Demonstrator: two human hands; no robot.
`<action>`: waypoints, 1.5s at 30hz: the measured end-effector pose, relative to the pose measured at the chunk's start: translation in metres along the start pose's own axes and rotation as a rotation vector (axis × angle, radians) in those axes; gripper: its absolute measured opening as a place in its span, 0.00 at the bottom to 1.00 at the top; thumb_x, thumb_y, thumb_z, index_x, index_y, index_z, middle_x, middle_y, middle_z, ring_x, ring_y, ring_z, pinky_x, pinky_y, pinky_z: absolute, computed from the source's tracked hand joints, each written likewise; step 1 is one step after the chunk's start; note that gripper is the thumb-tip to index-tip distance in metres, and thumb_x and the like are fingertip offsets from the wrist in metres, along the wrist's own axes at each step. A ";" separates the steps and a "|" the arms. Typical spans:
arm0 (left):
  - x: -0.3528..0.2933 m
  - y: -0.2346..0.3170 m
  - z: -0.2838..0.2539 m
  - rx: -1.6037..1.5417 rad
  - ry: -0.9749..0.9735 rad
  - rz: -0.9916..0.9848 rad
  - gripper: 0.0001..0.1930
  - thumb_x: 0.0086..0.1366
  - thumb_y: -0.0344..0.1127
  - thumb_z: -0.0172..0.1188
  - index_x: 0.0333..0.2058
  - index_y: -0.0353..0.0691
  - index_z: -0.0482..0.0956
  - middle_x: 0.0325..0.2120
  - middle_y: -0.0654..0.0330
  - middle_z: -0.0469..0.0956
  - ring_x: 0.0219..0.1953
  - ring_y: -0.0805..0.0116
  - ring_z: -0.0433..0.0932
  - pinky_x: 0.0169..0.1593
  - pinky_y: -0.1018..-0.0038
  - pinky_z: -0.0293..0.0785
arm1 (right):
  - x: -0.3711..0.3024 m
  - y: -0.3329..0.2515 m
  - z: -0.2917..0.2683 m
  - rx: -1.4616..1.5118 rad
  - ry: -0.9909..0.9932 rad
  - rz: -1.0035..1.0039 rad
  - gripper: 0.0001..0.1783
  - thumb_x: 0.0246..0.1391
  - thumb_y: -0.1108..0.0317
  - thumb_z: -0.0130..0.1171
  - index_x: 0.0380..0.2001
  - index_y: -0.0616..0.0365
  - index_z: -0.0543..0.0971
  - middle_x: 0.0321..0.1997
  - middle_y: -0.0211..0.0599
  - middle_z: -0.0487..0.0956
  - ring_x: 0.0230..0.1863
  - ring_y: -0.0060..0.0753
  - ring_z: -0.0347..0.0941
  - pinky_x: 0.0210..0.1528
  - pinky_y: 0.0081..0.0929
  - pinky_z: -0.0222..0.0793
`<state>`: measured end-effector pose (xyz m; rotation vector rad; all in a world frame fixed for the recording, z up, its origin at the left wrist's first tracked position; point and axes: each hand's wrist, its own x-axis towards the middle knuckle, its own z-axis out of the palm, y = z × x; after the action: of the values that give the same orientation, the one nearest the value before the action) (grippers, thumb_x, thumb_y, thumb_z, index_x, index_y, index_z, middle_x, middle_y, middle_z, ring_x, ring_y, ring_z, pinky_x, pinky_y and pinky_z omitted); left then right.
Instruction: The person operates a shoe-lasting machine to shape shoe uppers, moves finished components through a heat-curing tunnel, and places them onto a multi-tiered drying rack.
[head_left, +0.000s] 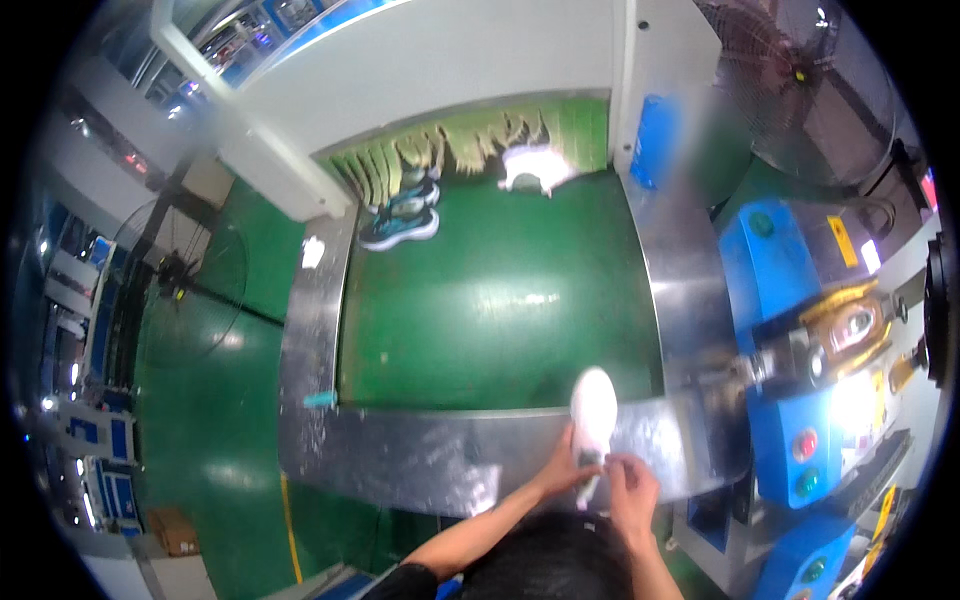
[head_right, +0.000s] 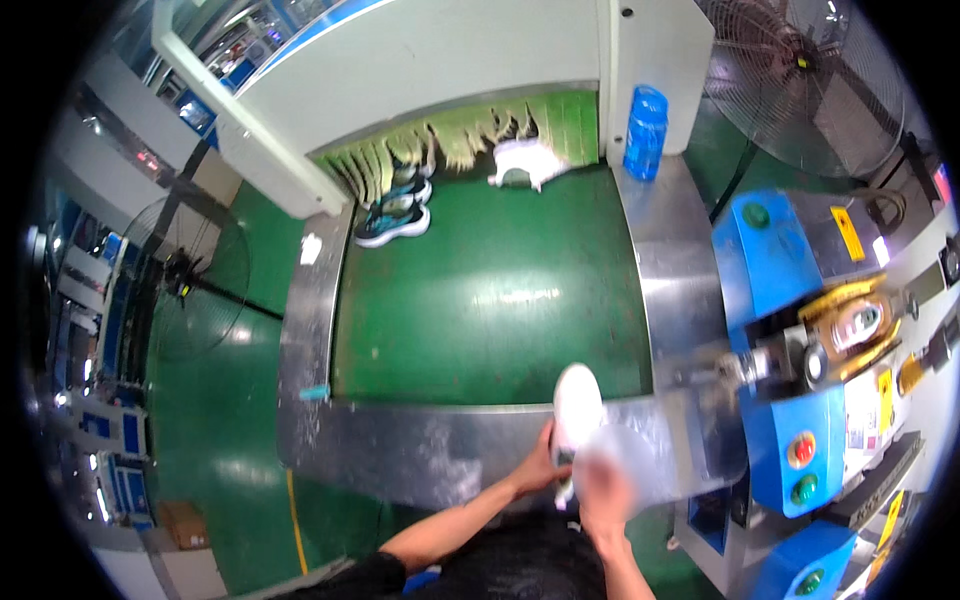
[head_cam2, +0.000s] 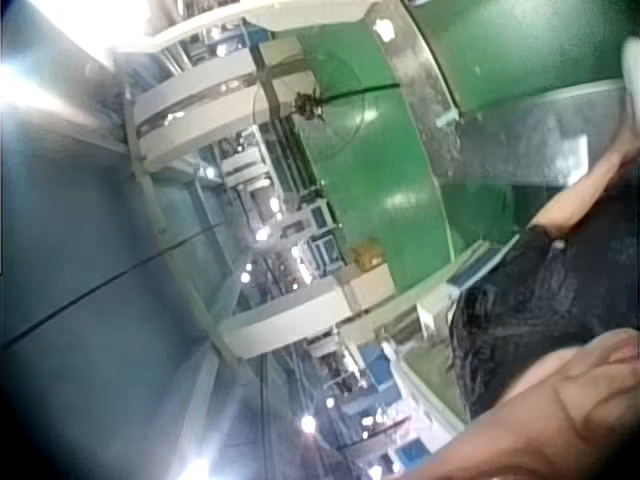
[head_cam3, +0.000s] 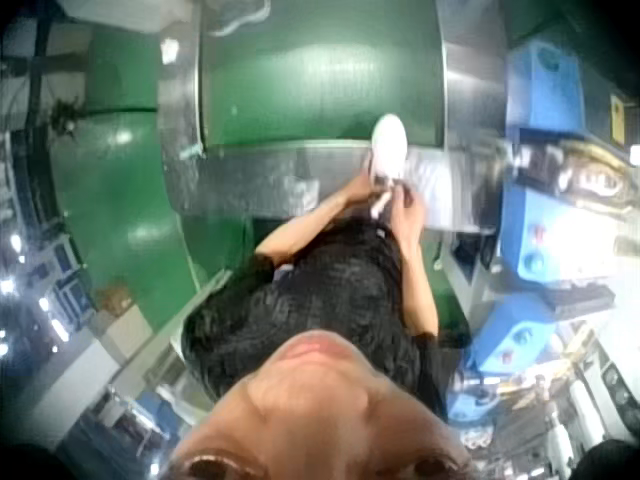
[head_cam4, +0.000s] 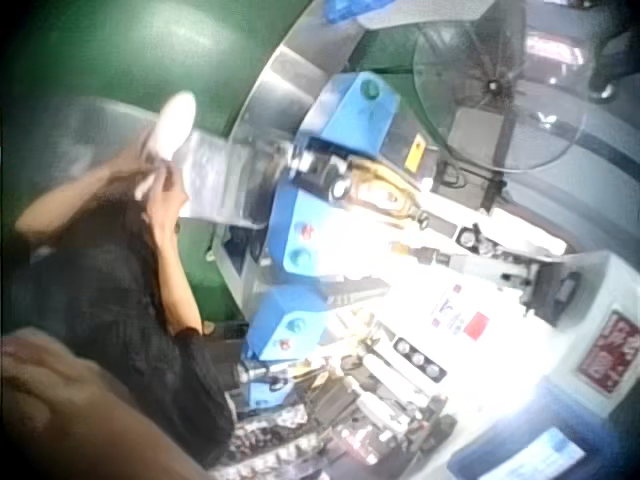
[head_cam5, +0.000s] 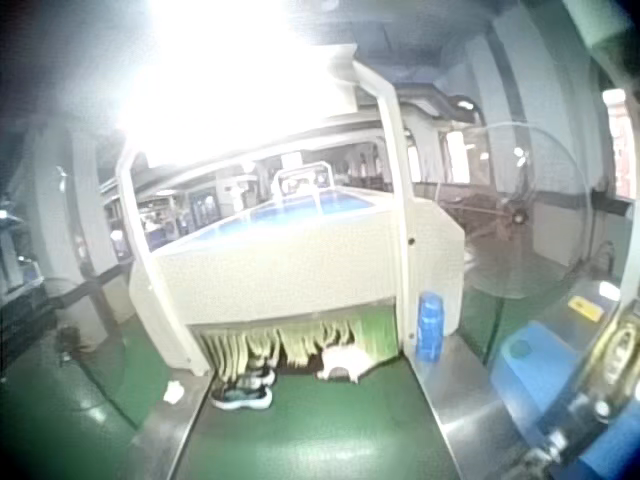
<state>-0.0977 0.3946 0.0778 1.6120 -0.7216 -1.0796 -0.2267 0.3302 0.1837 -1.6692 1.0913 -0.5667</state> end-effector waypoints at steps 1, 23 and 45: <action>0.004 -0.011 -0.021 -0.026 -0.011 -0.015 0.48 0.49 0.36 0.70 0.63 0.31 0.48 0.63 0.47 0.52 0.63 0.54 0.58 0.63 0.67 0.58 | 0.012 -0.011 0.016 -0.031 -0.068 -0.012 0.09 0.57 0.72 0.52 0.38 0.67 0.77 0.36 0.39 0.80 0.37 0.26 0.76 0.42 0.23 0.72; 0.126 -0.104 -0.397 0.875 0.687 0.282 0.18 0.52 0.27 0.55 0.45 0.30 0.72 0.51 0.48 0.71 0.55 0.51 0.69 0.58 0.54 0.59 | 0.563 -0.039 0.286 -0.122 0.120 0.188 0.35 0.62 0.37 0.34 0.15 0.57 0.66 0.12 0.28 0.63 0.13 0.26 0.59 0.16 0.26 0.56; -0.011 0.136 -0.219 -0.719 -0.622 -0.332 0.42 0.46 0.54 0.60 0.55 0.28 0.63 0.46 0.43 0.73 0.43 0.50 0.77 0.47 0.57 0.76 | 0.032 -0.220 -0.002 -0.094 -0.988 -0.683 0.27 0.64 0.60 0.40 0.15 0.66 0.71 0.13 0.51 0.68 0.18 0.53 0.66 0.26 0.43 0.64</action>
<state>0.1043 0.4541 0.2271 0.7795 -0.3692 -1.8655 -0.1279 0.3170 0.3825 -2.0310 -0.1805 -0.0367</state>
